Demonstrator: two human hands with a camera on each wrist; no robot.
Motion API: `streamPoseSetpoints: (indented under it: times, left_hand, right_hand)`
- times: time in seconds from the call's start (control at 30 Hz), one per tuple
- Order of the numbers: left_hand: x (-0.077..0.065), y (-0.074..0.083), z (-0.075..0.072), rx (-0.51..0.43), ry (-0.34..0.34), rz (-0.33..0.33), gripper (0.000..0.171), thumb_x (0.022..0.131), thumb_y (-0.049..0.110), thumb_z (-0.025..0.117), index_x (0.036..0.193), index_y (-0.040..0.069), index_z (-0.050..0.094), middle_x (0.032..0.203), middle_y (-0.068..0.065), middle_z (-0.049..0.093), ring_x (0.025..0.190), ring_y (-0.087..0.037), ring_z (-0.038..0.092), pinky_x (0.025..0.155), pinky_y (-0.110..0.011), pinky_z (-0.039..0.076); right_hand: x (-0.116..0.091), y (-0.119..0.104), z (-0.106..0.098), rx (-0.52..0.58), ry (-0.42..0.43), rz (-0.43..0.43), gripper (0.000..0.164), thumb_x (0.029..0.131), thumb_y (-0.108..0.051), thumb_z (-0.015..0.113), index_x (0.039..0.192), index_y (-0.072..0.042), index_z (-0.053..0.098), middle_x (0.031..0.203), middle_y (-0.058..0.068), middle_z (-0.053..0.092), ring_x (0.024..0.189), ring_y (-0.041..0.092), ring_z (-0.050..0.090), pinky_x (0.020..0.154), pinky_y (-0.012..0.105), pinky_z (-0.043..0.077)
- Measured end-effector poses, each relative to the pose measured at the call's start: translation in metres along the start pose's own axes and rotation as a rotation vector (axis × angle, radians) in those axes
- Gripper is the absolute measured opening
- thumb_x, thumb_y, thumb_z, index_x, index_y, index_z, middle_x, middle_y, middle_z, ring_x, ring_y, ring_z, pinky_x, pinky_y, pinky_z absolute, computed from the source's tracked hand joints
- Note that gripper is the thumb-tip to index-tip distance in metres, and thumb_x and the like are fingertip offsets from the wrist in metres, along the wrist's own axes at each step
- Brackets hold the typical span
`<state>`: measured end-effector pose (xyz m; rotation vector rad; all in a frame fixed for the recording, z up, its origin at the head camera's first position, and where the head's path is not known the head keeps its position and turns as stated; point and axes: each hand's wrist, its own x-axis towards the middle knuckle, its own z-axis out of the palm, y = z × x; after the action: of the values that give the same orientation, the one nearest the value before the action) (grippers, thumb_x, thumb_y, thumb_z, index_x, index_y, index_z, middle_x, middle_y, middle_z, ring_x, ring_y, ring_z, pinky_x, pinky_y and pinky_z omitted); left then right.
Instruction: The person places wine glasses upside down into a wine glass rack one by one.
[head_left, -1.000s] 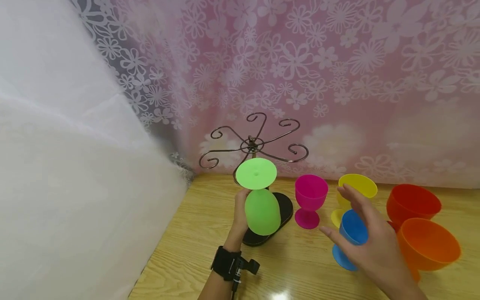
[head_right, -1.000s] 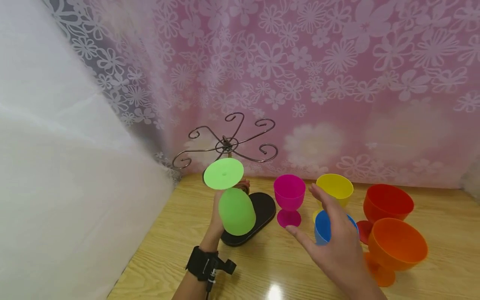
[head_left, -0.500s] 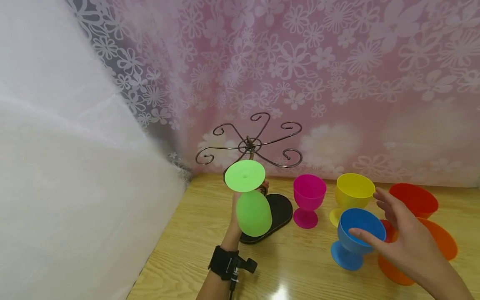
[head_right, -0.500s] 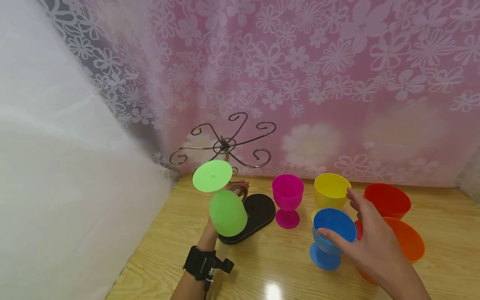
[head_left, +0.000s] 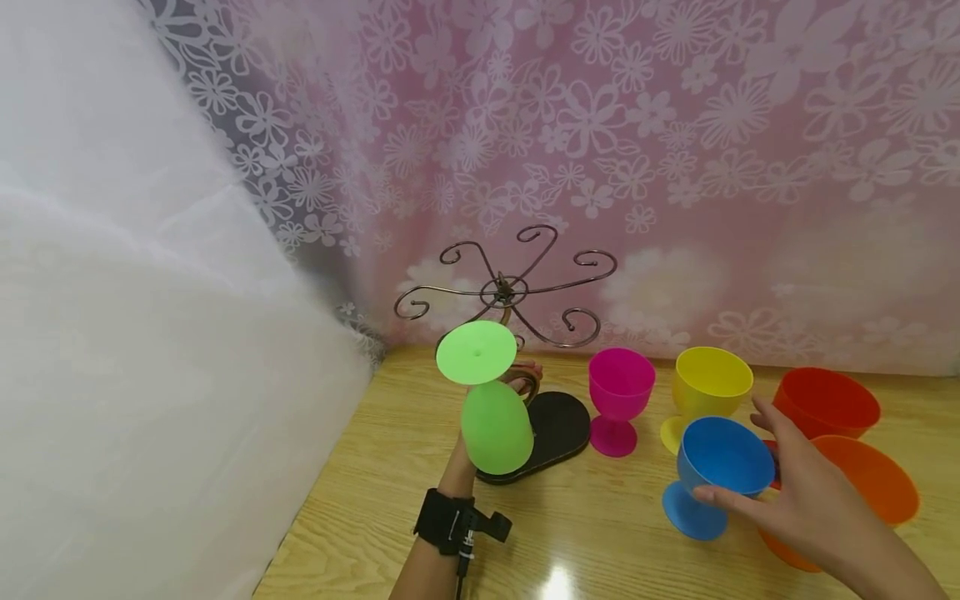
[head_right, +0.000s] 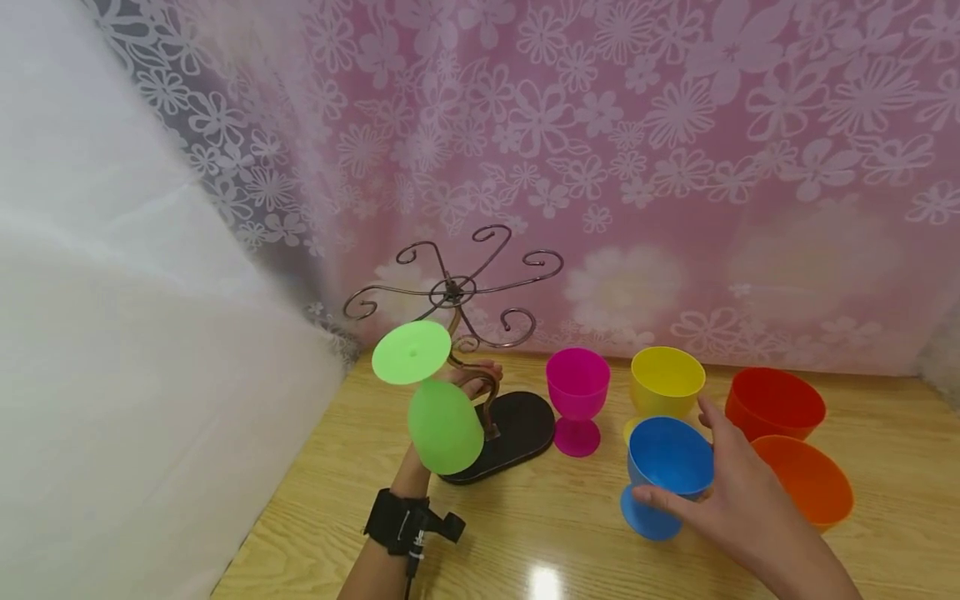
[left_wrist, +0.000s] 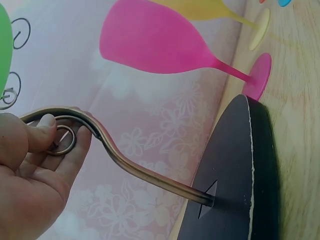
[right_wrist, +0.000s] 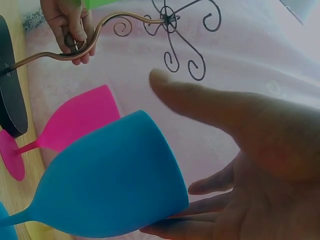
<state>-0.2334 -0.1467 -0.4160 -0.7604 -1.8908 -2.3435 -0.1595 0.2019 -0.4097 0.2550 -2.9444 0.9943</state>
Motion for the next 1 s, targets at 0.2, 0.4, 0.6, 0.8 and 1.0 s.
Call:
streamPoseSetpoints:
  times: [0.2,0.4,0.6,0.8,1.0]
  left_hand:
    - [0.002,-0.005,-0.012,0.475,-0.224,0.248,0.053,0.09,0.0,0.069,0.127,-0.025,0.042,0.126,-0.047,0.05,0.119,-0.057,0.053,0.106,-0.065,0.043]
    - [0.003,-0.01,-0.02,0.653,-0.26,0.573,0.062,0.074,-0.011,0.08,0.128,-0.018,0.05,0.117,-0.045,0.058,0.109,-0.06,0.057,0.094,-0.065,0.051]
    - [-0.001,0.001,-0.006,0.206,-0.072,0.07,0.029,0.102,-0.01,0.039,0.118,-0.032,0.05,0.125,-0.052,0.049,0.12,-0.069,0.046,0.103,-0.074,0.037]
    - [-0.001,-0.003,-0.008,0.307,-0.025,0.086,0.026,0.105,-0.008,0.043,0.117,-0.024,0.058,0.123,-0.041,0.06,0.118,-0.057,0.057,0.101,-0.064,0.048]
    - [-0.001,-0.009,-0.013,0.352,-0.021,0.083,0.025,0.105,-0.009,0.042,0.117,-0.022,0.06,0.124,-0.039,0.061,0.117,-0.053,0.06,0.099,-0.059,0.051]
  right_hand:
    - [0.001,0.0,0.003,-0.018,-0.025,-0.023,0.128,0.078,-0.052,0.087,0.154,0.017,0.012,0.139,0.046,0.039,0.108,0.065,0.055,0.071,0.061,0.059]
    - [0.001,0.001,0.009,-0.033,-0.05,-0.031,0.125,0.076,-0.051,0.089,0.152,0.016,0.016,0.133,0.044,0.046,0.104,0.06,0.06,0.071,0.059,0.06]
    - [0.001,0.002,0.012,-0.044,-0.076,-0.022,0.122,0.076,-0.052,0.088,0.15,0.017,0.018,0.134,0.045,0.044,0.106,0.061,0.059,0.072,0.06,0.06]
    - [0.002,0.0,0.016,-0.03,-0.11,-0.007,0.116,0.077,-0.053,0.087,0.146,0.016,0.023,0.132,0.042,0.045,0.106,0.059,0.059,0.072,0.058,0.061]
    - [0.002,-0.003,0.019,-0.02,-0.127,0.012,0.115,0.076,-0.054,0.087,0.145,0.015,0.025,0.131,0.04,0.047,0.105,0.056,0.06,0.071,0.054,0.062]
